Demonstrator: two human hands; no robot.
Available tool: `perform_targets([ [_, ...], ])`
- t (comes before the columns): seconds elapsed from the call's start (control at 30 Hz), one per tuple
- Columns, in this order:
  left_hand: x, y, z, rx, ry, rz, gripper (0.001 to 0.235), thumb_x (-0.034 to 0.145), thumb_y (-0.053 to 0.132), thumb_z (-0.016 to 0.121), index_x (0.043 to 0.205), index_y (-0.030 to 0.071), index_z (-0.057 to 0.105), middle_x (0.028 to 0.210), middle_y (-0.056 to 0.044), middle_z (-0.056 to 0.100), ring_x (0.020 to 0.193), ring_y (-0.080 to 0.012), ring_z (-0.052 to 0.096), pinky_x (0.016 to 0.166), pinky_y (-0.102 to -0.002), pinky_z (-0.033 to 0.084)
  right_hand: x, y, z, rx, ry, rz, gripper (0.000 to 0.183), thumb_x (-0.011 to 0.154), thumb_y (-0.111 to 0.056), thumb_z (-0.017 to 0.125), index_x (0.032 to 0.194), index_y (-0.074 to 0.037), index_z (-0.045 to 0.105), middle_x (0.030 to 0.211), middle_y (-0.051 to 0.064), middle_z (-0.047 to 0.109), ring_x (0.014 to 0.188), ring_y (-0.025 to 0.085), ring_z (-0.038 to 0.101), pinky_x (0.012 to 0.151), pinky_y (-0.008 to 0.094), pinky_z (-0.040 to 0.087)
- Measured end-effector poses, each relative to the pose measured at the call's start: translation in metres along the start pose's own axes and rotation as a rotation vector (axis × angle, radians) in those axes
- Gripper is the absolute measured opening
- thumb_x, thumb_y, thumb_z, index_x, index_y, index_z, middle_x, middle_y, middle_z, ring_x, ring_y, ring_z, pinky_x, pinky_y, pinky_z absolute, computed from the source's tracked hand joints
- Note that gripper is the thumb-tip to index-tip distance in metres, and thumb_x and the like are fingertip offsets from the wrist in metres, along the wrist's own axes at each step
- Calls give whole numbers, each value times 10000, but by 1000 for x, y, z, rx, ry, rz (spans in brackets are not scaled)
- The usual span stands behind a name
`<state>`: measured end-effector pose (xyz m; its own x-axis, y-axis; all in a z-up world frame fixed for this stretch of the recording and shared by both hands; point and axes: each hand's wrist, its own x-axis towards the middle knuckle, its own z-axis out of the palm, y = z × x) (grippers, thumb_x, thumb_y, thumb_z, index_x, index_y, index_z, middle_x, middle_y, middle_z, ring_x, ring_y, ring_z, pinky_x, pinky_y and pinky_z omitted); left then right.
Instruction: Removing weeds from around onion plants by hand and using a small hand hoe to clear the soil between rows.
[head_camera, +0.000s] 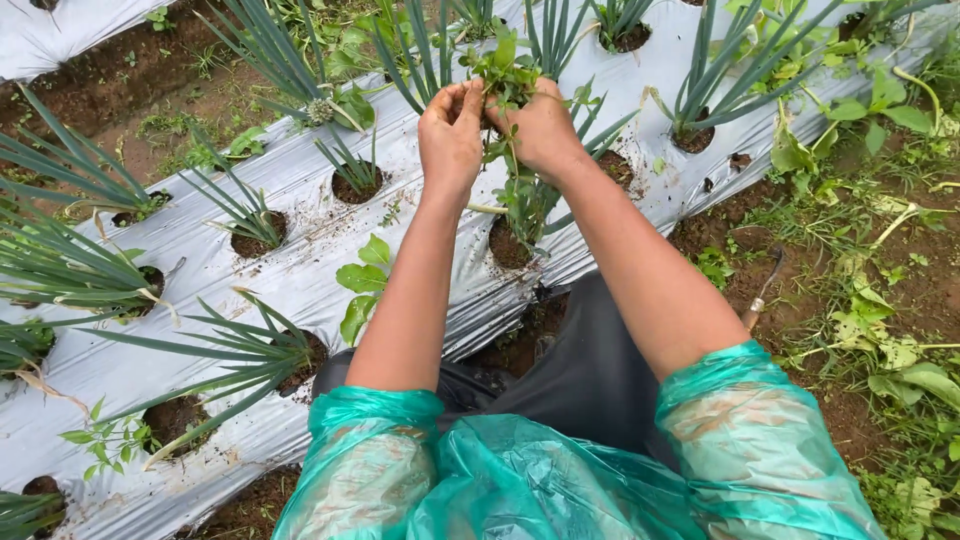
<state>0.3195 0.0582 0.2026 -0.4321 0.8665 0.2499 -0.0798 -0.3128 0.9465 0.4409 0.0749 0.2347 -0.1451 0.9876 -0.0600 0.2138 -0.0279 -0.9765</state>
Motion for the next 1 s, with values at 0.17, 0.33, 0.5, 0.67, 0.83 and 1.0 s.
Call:
perform_targets([
  [0.17, -17, 30, 73, -30, -105, 16, 244, 951, 343, 655, 927, 100, 667, 831, -6, 679, 791, -113, 652, 787, -292, 570, 16, 16, -66, 38, 130, -125, 461, 893, -334, 751, 1212, -78, 539, 1190, 57, 624, 981, 119, 666, 793, 282, 552],
  [0.33, -26, 35, 144, 20, -174, 4, 337, 922, 423, 632, 976, 96, 695, 859, -14, 710, 817, -112, 683, 809, -288, 601, 16, 18, -133, 106, 242, -191, 405, 854, -319, 754, 1147, -92, 590, 1144, 51, 664, 1002, 116, 685, 869, 275, 573],
  [0.5, -36, 23, 204, 135, -250, 107, 437, 911, 526, 558, 939, 115, 705, 853, 17, 712, 835, -102, 644, 788, -306, 535, 13, 33, -200, 130, 171, -511, 168, 998, -143, 684, 834, -136, 647, 793, -60, 594, 777, 53, 480, 664, 302, 450],
  [0.67, -48, -3, 273, 317, -314, 127, 382, 935, 444, 482, 935, 153, 729, 881, -12, 769, 849, -219, 685, 773, -371, 525, 29, 81, -272, 131, 283, -456, 350, 984, -178, 739, 1294, -110, 591, 1208, 63, 610, 1035, 126, 647, 825, 309, 567],
  [0.83, -71, -46, 329, 421, -462, 58, 449, 994, 323, 401, 1235, 96, 704, 1226, -109, 782, 1163, -314, 723, 1019, -419, 545, 89, 248, -361, -118, 398, -369, 637, 1045, -298, 803, 1356, -79, 292, 1116, 70, 646, 1023, 148, 628, 852, 387, 483],
  [1.0, -103, -83, 358, 453, -572, -70, 501, 1036, 270, 378, 1439, 40, 566, 1450, -171, 639, 1330, -347, 615, 1152, -424, 468, 9, 154, -358, 149, 456, 130, 961, 855, -418, 820, 1501, -20, 230, 1307, 141, 684, 1159, 122, 669, 938, 301, 540],
])
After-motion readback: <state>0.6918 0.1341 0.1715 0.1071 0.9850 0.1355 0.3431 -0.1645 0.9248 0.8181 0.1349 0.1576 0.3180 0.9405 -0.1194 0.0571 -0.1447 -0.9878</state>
